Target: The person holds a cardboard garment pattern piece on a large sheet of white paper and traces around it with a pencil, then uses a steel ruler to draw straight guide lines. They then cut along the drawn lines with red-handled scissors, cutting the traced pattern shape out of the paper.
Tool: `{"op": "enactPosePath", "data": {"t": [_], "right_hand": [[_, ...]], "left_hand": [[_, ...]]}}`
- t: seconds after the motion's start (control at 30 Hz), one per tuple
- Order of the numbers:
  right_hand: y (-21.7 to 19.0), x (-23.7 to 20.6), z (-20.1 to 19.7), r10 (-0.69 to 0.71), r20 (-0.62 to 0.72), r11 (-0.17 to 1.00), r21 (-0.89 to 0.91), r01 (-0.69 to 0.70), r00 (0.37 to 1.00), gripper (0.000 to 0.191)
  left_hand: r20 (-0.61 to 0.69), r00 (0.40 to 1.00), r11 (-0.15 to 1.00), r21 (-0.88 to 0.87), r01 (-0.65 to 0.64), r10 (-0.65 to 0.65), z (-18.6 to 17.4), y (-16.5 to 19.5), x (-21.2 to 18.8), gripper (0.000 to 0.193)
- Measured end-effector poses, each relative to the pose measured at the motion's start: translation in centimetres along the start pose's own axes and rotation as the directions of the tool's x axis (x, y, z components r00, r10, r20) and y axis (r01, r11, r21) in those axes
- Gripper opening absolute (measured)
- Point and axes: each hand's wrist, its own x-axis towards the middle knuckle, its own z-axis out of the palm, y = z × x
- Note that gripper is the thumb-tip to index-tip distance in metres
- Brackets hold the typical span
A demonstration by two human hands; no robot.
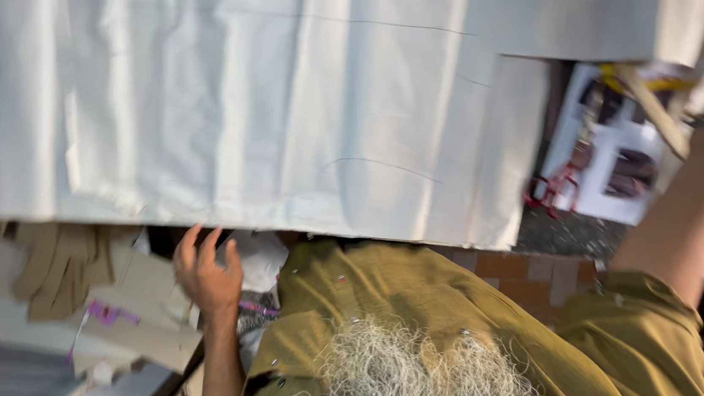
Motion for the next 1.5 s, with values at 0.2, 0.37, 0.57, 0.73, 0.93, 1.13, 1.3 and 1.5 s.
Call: {"op": "enactPosePath", "data": {"t": [0.2,0.37,0.57,0.73,0.93,1.13,1.3,1.5], "right_hand": [[-1.9,1.3,-1.9,-0.093,0.084,0.992,0.093,0.086,0.992,0.019],[-5.1,-1.3,-1.6,-0.072,0.326,0.989,-0.099,0.110,0.942,0.031],[-8.6,-5.1,-5.4,-0.003,0.333,0.613,-0.744,0.265,0.943,0.016],[-3.1,-10.7,-9.1,-0.235,0.573,0.163,-0.773,0.613,0.785,0.021],[5.7,-20.3,-6.4,-0.195,0.428,-0.117,-0.904,0.412,0.883,0.055],[5.5,-20.8,-2.4,-0.294,0.307,-0.142,-0.951,0.276,0.905,0.044],[5.8,-20.4,-3.4,-0.277,0.333,-0.058,-0.942,0.330,0.902,0.029],[6.6,-20.9,-3.8,-0.307,0.331,0.013,-0.936,0.351,0.893,0.037]], "left_hand": [[0.022,0.991,0.990,0.047,-0.130,0.129,0.6,2.8,1.5,0.027],[0.066,0.982,0.984,0.011,-0.179,0.178,1.3,4.6,3.3,0.027],[0.103,0.960,0.966,-0.012,-0.260,0.259,2.6,5.9,3.2,0.024],[0.117,0.948,0.955,-0.011,-0.298,0.297,3.3,6.5,2.7,0.024],[0.160,0.918,0.931,-0.026,-0.365,0.364,4.4,9.2,3.6,0.025],[0.217,0.855,0.882,-0.084,-0.464,0.470,5.7,13.7,3.9,0.032],[0.243,0.828,0.862,-0.098,-0.498,0.506,6.2,16.7,3.0,0.035],[0.232,0.816,0.848,-0.129,-0.514,0.530,5.8,17.5,3.5,0.037]]}}
